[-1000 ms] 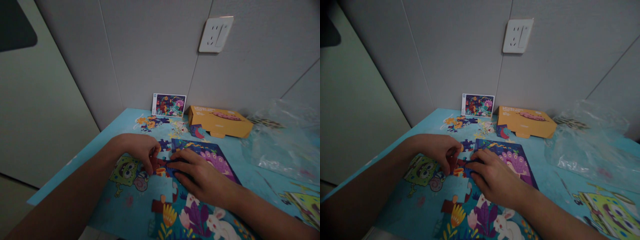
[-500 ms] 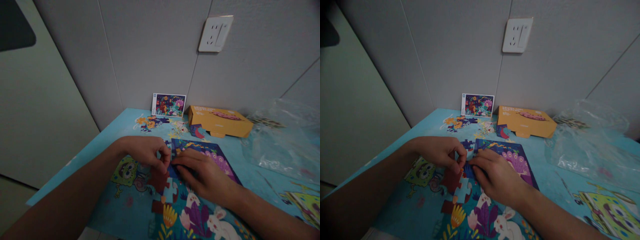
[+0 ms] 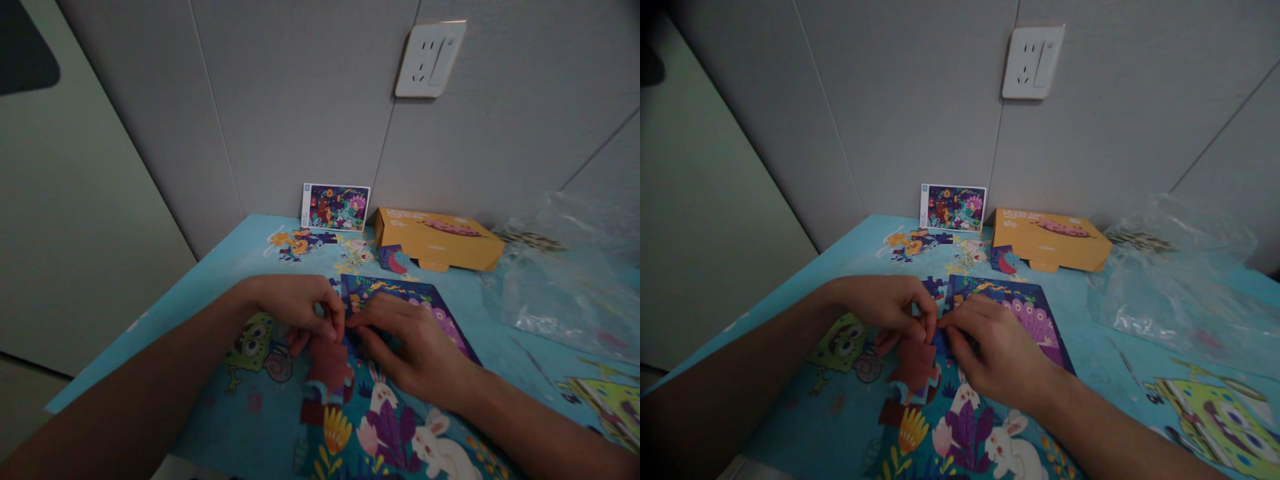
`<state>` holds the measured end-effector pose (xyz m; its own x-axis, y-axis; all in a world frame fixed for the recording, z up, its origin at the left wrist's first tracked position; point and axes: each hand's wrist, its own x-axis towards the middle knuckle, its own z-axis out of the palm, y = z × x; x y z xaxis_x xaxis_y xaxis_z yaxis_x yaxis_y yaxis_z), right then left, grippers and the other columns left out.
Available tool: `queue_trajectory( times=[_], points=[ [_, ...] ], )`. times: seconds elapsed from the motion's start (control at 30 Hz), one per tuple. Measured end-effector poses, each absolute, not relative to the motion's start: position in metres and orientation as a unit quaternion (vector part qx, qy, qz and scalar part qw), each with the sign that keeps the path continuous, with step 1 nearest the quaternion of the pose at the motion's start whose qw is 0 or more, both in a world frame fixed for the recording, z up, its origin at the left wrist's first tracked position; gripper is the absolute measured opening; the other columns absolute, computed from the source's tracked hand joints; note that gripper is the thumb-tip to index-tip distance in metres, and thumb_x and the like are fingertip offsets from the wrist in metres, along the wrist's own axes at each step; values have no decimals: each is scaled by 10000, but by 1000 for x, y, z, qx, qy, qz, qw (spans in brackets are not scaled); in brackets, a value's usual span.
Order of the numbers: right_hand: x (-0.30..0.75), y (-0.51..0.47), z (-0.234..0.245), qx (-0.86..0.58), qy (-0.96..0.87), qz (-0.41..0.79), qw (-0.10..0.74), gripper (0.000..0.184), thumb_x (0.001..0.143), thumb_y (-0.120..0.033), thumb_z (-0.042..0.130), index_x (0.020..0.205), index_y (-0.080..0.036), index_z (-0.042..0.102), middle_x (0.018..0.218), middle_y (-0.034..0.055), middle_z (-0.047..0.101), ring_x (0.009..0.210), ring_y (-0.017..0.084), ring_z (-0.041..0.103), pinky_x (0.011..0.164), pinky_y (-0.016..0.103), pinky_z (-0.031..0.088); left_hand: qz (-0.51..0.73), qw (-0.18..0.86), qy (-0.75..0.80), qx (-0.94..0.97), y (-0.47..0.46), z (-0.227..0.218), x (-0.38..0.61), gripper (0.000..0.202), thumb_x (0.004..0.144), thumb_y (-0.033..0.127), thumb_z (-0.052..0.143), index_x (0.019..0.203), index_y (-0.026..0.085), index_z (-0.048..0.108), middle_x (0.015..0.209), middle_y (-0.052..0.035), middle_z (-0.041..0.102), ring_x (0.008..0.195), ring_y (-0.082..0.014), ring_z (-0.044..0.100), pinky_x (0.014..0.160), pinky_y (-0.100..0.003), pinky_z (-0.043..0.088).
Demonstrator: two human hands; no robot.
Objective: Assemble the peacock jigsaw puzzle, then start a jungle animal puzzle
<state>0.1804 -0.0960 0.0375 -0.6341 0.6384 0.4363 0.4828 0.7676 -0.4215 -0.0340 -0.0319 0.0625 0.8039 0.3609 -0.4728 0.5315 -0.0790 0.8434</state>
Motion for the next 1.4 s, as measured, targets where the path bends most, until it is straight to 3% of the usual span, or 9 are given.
queue_trajectory(
  times=[0.1,0.2,0.33,0.5,0.7,0.9,1.07,1.17,1.4],
  points=[
    [181,-96,36,-322,-887,134,303,234,890,-133,467,982,-181,678,827,48,666,784,161,612,707,292,476,58,491,370,786,-21,65,-38,70,807,222,608,827,157,627,487,67,530,364,-66,489,391,-168,365],
    [181,-96,33,-348,-879,131,300,305,894,-151,472,1147,-189,638,948,63,680,878,175,627,770,316,500,161,422,446,773,-14,59,-36,84,808,217,580,818,139,609,515,62,542,349,-44,444,376,-159,326],
    [180,-94,30,-405,-865,122,270,429,897,-200,478,1321,-204,544,1018,88,691,886,201,645,771,358,529,172,494,457,720,-13,47,-28,124,804,262,581,824,141,563,543,50,584,357,-54,501,361,-146,331],
    [184,-88,29,-451,-831,82,315,304,903,-255,515,1164,-193,658,1041,95,712,928,228,658,821,395,531,190,576,436,665,-14,45,-27,261,732,317,676,872,160,521,533,49,607,375,-94,566,366,-159,362],
    [187,-84,31,-453,-799,121,375,207,918,-253,505,1006,-192,682,976,66,716,886,196,666,789,334,525,107,641,355,672,-19,55,-30,502,696,303,757,1063,197,431,695,11,696,424,-107,607,393,-162,364],
    [185,-87,31,-446,-801,154,369,201,915,-241,503,1031,-199,662,981,54,716,884,194,670,786,331,518,82,620,321,711,-24,57,-29,321,797,430,667,934,177,523,627,33,648,424,-93,595,387,-161,362],
    [183,-87,29,-460,-790,170,368,344,895,-262,525,1230,-184,543,897,45,702,783,181,661,708,318,515,144,581,332,729,-20,55,-29,268,780,392,673,816,149,566,591,43,600,390,-58,515,387,-167,352],
    [183,-86,28,-464,-767,223,382,389,903,-261,513,1281,-185,471,811,15,684,712,161,648,651,285,502,187,557,354,727,-18,53,-31,260,770,379,679,797,141,579,576,44,580,381,-40,454,375,-162,308],
    [182,-86,30,-460,-754,263,388,341,912,-250,506,1246,-187,471,752,-8,680,680,145,636,659,269,484,115,574,314,748,-23,57,-30,253,780,365,668,864,134,608,539,56,534,400,-45,426,383,-162,306]
  ],
)
